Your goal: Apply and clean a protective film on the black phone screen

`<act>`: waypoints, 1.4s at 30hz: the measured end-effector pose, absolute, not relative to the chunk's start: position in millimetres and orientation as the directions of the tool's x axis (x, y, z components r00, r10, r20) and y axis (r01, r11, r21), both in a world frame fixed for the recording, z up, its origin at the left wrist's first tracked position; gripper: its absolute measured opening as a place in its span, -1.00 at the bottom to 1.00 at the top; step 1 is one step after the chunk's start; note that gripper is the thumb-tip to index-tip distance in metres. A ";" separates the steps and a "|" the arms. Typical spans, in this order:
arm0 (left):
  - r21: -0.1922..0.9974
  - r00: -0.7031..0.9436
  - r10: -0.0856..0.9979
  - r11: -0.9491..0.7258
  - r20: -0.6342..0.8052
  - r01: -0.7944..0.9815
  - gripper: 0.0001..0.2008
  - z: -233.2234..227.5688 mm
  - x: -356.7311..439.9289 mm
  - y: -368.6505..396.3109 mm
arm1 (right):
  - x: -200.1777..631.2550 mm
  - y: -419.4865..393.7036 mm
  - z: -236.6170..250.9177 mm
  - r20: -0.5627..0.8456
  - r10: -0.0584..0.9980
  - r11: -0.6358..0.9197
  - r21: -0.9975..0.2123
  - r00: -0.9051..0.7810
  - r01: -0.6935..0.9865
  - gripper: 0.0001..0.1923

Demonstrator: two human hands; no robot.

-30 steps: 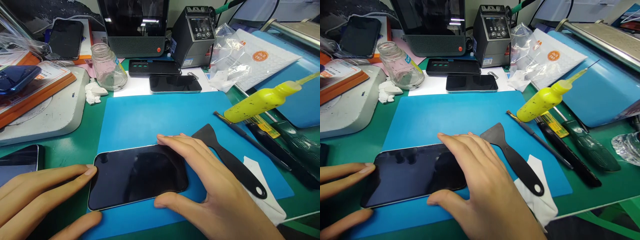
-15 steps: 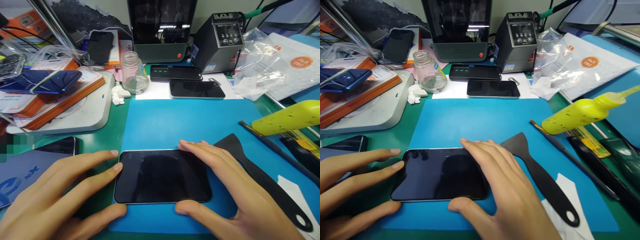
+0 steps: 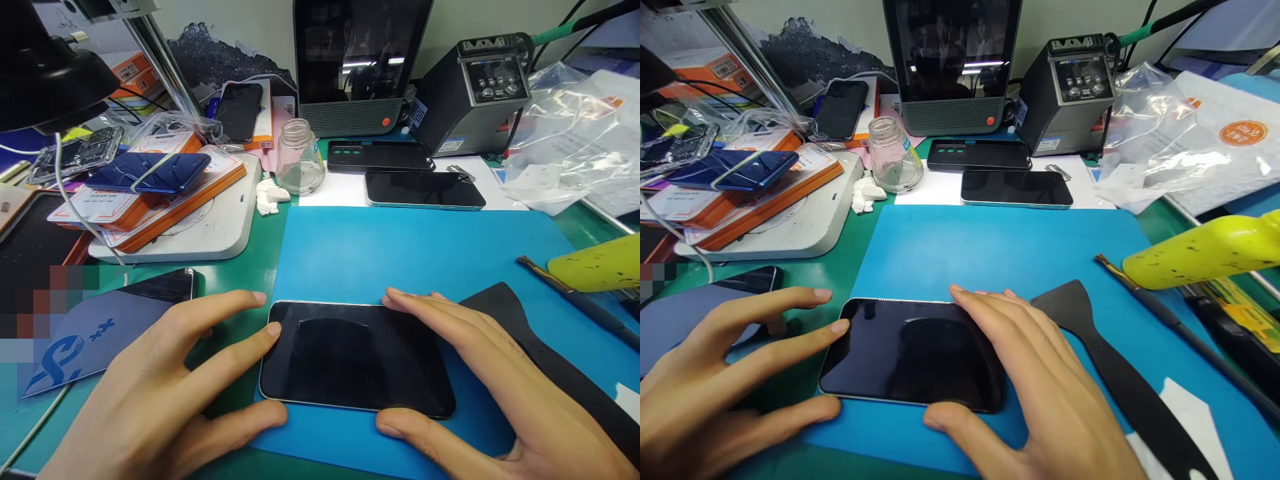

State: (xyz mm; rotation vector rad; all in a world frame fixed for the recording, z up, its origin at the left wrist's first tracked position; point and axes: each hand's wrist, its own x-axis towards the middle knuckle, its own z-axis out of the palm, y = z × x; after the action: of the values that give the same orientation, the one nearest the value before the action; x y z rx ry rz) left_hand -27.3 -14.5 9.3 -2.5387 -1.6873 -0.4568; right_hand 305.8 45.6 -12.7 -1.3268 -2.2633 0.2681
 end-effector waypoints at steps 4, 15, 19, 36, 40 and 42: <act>0.105 0.370 0.890 -0.409 0.268 0.907 -0.54 5.6 -28.8 -13.9 | 307.0 45.4 -13.2 0.341 0.845 0.528 -0.398 -0.413 0.751 -0.32; 0.087 0.386 0.905 -0.405 0.179 0.910 -0.46 9.2 -29.4 -19.3 | 310.2 45.1 -14.6 0.394 0.816 0.565 -0.388 -0.423 0.728 -0.35; 0.077 0.397 0.901 -0.415 0.177 0.907 -0.41 6.8 -29.4 -18.7 | 308.7 46.5 -15.0 0.375 0.827 0.553 -0.408 -0.419 0.726 -0.33; 0.295 0.432 0.839 -0.526 0.329 0.797 -0.68 16.2 -14.8 -4.7 | 300.8 50.4 12.1 0.165 0.926 0.365 -0.623 -0.339 0.692 -0.34; 0.291 0.413 0.818 -0.541 0.399 0.789 -0.81 16.2 -14.4 -2.5 | 295.7 49.4 18.8 0.088 0.943 0.284 -0.714 -0.320 0.640 -0.31; 0.285 0.411 0.816 -0.541 0.407 0.792 -0.81 16.8 -15.1 -1.9 | 293.6 48.4 23.4 0.069 0.944 0.268 -0.730 -0.322 0.628 -0.30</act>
State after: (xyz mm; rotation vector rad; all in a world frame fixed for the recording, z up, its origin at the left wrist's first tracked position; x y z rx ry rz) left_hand -15.1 -1.9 16.8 -2.6777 -1.5266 -0.8169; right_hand 293.6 48.4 23.4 -1.4152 -2.0426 0.8301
